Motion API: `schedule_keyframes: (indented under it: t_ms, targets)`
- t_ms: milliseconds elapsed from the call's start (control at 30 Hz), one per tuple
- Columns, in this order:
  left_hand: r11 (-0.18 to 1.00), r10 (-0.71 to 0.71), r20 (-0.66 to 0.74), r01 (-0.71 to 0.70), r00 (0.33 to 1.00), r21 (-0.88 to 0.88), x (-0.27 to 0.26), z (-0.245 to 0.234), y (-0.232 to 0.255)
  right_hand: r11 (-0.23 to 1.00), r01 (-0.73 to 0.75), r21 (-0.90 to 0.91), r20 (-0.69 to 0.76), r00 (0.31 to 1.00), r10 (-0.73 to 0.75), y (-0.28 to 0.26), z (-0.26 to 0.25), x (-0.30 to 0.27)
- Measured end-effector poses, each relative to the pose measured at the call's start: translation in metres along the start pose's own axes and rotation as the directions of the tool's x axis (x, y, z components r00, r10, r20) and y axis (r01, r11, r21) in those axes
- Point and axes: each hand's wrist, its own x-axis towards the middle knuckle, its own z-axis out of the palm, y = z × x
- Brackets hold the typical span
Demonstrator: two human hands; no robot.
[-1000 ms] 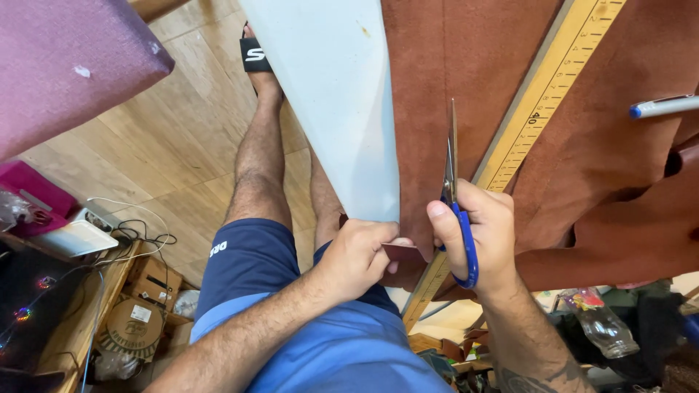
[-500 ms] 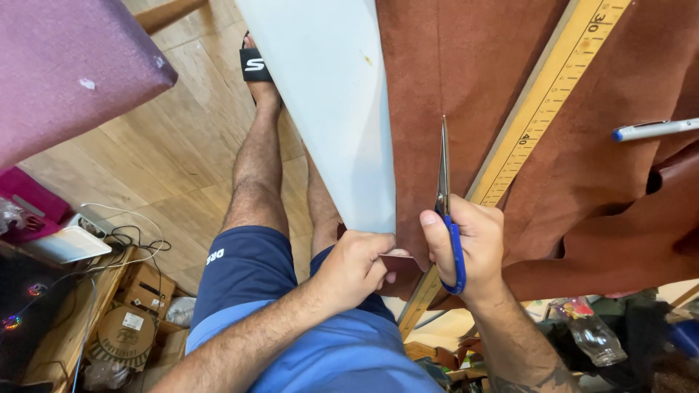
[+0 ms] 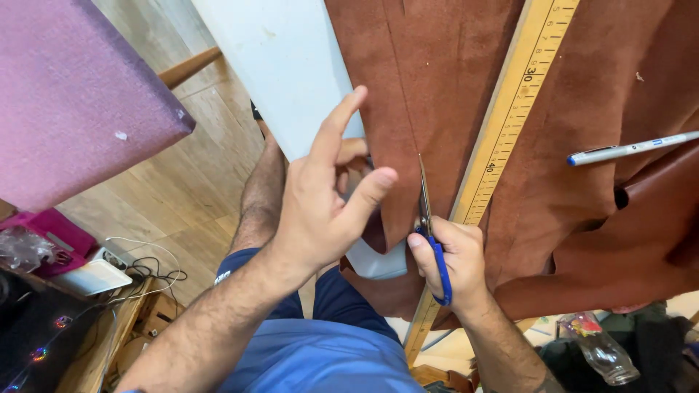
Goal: Measuring, marking, and cutting pieces of brown leather on a workshop table using a ruler, marker, and scissors.
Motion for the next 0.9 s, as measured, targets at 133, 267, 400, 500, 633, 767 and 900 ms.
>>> schedule_keyframes:
  t_ms: [133,267,400,500,633,767,900]
  targets:
    - [0.999,-0.008,-0.067,0.005,0.998,-0.036,0.007,0.014,-0.008,1.000,0.008,0.001,0.029,1.000,-0.008,-0.001,-0.002,0.000]
    - [0.992,-0.011,-0.086,0.001,0.996,-0.122,0.007,0.017,-0.022,1.000,0.021,0.011,0.065,0.998,-0.022,-0.007,-0.006,0.006]
    - [0.993,0.074,-0.055,-0.079,0.996,-0.093,0.005,0.014,-0.031,0.999,-0.002,0.046,0.117,0.993,-0.003,-0.018,-0.012,0.017]
    - [0.993,0.094,-0.039,-0.096,0.995,-0.075,0.004,0.013,-0.034,0.994,-0.028,0.109,0.142,0.990,0.012,-0.027,-0.014,0.025]
    - [0.990,0.091,-0.026,-0.093,0.996,-0.107,0.003,0.014,-0.035,0.996,-0.053,0.069,0.151,0.988,0.042,-0.029,-0.016,0.027]
    - [0.990,0.097,-0.010,-0.097,0.995,-0.107,0.004,0.011,-0.035,0.996,-0.074,0.053,0.159,0.985,0.065,-0.031,-0.016,0.028]
    - [0.989,0.090,-0.003,-0.090,0.996,-0.114,0.005,0.010,-0.035,0.996,-0.086,0.036,0.157,0.984,0.079,-0.030,-0.014,0.029]
